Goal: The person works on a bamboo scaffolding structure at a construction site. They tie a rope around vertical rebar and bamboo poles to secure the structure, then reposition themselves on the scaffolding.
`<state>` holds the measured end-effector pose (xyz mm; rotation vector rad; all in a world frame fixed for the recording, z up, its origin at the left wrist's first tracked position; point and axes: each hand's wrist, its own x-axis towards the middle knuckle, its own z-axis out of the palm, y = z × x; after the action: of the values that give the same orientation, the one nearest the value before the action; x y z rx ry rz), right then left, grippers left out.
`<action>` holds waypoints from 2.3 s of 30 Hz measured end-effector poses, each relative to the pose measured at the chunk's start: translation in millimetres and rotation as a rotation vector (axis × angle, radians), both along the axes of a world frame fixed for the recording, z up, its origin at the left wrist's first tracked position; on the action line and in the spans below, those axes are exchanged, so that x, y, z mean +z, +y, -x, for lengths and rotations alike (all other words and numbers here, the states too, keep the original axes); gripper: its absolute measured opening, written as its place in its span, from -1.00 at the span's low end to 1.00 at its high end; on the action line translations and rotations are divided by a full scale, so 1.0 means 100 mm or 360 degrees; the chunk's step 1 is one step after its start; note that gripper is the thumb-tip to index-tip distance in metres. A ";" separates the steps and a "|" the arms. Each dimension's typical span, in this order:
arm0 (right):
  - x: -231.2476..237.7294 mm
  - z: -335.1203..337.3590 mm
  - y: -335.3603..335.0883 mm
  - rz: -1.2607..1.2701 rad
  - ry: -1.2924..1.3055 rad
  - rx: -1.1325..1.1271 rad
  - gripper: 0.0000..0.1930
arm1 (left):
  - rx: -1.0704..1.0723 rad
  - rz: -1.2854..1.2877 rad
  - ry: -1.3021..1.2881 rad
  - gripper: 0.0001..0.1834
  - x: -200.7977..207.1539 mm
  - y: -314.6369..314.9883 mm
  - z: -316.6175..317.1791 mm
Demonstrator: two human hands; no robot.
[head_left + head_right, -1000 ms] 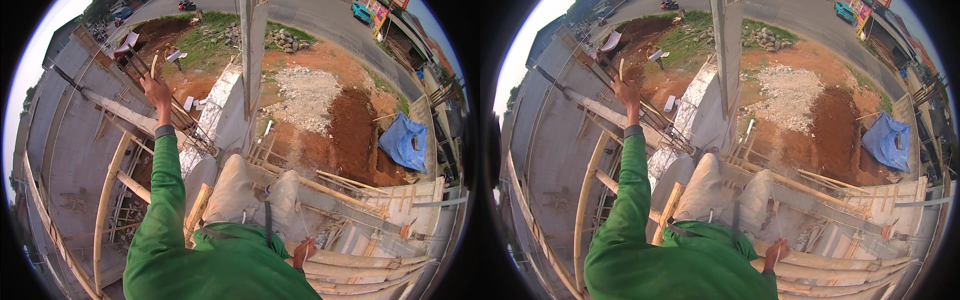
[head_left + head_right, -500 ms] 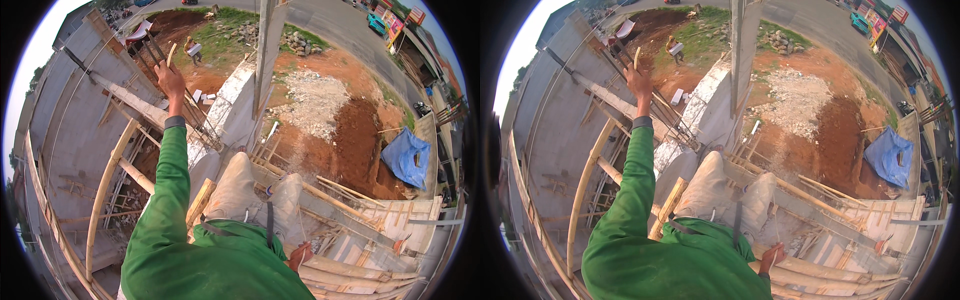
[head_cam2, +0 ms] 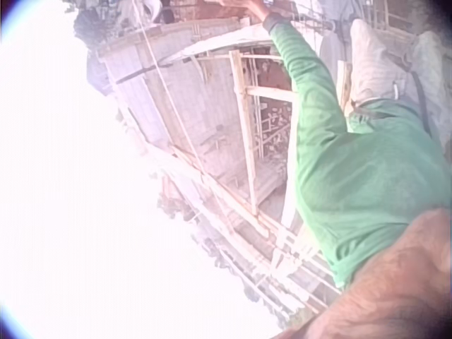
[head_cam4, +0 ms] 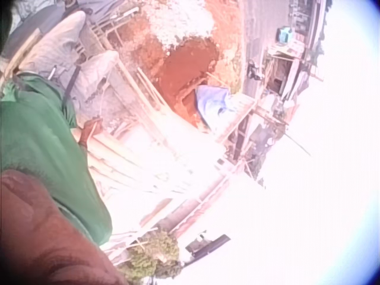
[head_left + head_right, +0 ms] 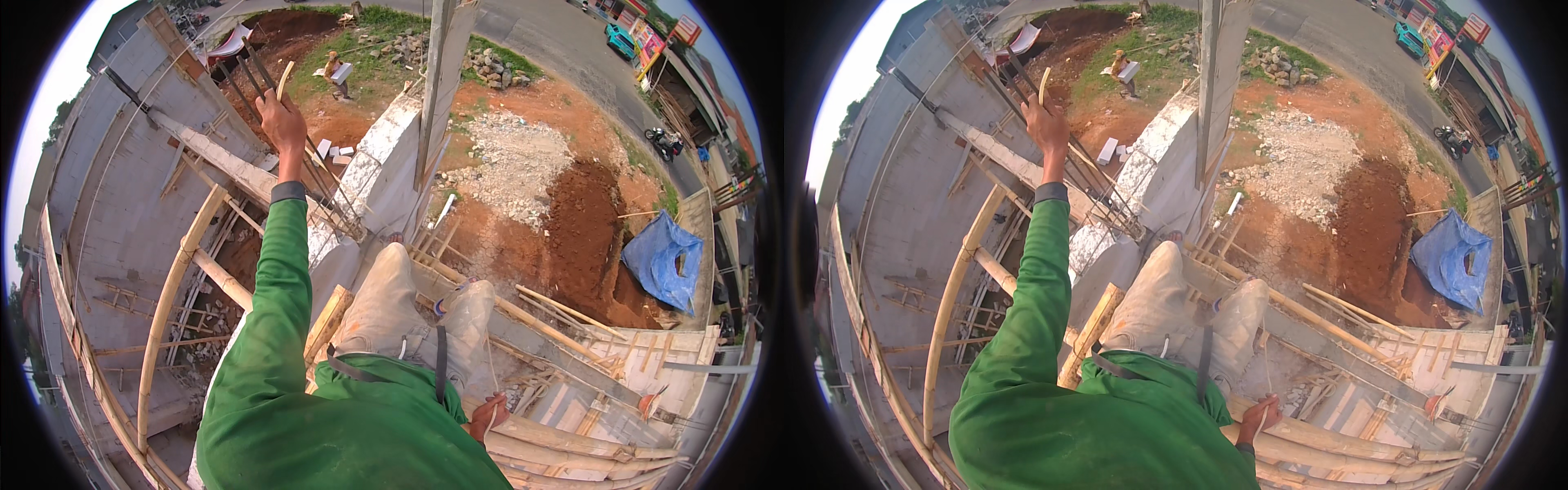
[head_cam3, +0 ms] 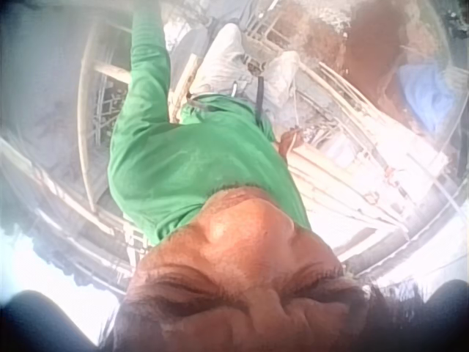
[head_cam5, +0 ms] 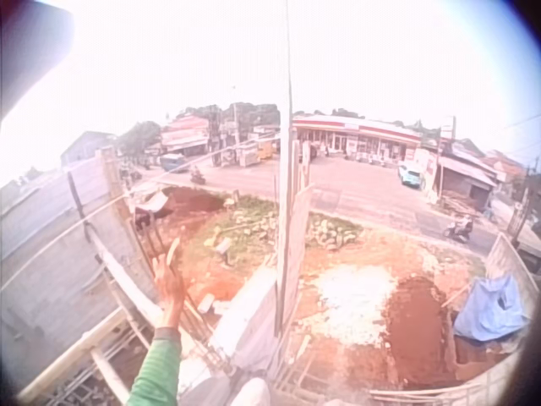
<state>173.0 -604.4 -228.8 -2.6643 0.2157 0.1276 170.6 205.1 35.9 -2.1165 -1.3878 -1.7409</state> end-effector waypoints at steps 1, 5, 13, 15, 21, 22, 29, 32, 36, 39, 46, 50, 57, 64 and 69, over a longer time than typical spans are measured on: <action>0.01 0.00 0.00 0.0017 0.0004 0.0004 -0.51 | -0.0006 0.0003 -0.0008 -0.81 0.00 0.00 0.00; 0.01 0.00 0.01 0.0004 0.0027 -0.0016 -0.51 | -0.0002 -0.0052 -0.0013 -0.82 0.00 0.00 0.00; 0.02 -0.01 0.01 0.0001 0.0060 -0.0013 -0.49 | 0.0003 -0.0048 -0.0025 -0.82 0.00 0.01 0.00; 0.02 -0.01 0.01 0.0023 0.0038 0.0007 -0.49 | -0.0009 -0.0085 -0.0012 -0.82 0.01 -0.01 0.00; -0.01 0.01 0.01 -0.0064 0.0003 -0.0037 -0.48 | 0.0018 -0.0047 -0.0038 -0.79 0.01 -0.04 -0.01; -0.02 0.01 0.01 -0.0088 0.0011 -0.0055 -0.48 | 0.0036 -0.0079 -0.0022 -0.79 0.01 -0.04 -0.02; 0.03 0.01 0.01 -0.0039 0.0052 -0.0012 -0.50 | 0.0052 -0.0010 -0.0004 -0.79 0.01 -0.01 -0.01; 0.04 0.00 0.02 0.0101 0.0033 0.0028 -0.51 | 0.0019 0.0069 -0.0023 -0.79 0.01 -0.01 -0.01; 0.02 -0.01 0.00 0.0081 0.0026 0.0047 -0.51 | 0.0061 -0.0075 0.0001 -0.79 0.00 -0.01 -0.01; -0.01 0.00 -0.02 0.0050 0.0004 0.0024 -0.51 | 0.0060 -0.0051 -0.0016 -0.79 -0.01 0.02 -0.01; 0.02 0.05 -0.01 0.0031 -0.0106 0.0050 -0.53 | 0.0036 -0.0042 -0.0037 -0.77 -0.03 0.05 -0.02; 0.07 0.02 0.01 0.0058 -0.0062 0.0066 -0.55 | 0.0054 -0.0165 0.0001 -0.76 -0.03 0.06 -0.02; 0.08 0.01 0.03 0.0058 -0.0039 0.0026 -0.56 | 0.0083 -0.0135 -0.0001 -0.74 -0.04 0.06 -0.03; 0.07 0.01 0.01 0.0052 -0.0038 0.0033 -0.55 | 0.0046 -0.0112 -0.0009 -0.73 0.00 0.02 -0.02; 0.09 0.02 0.04 0.0006 -0.0056 0.0020 -0.55 | 0.0104 -0.0073 -0.0011 -0.76 0.05 -0.05 -0.05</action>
<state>171.0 -600.8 -219.7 -2.6695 0.1879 0.0847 175.2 199.7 40.5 -2.0203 -1.3886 -1.7404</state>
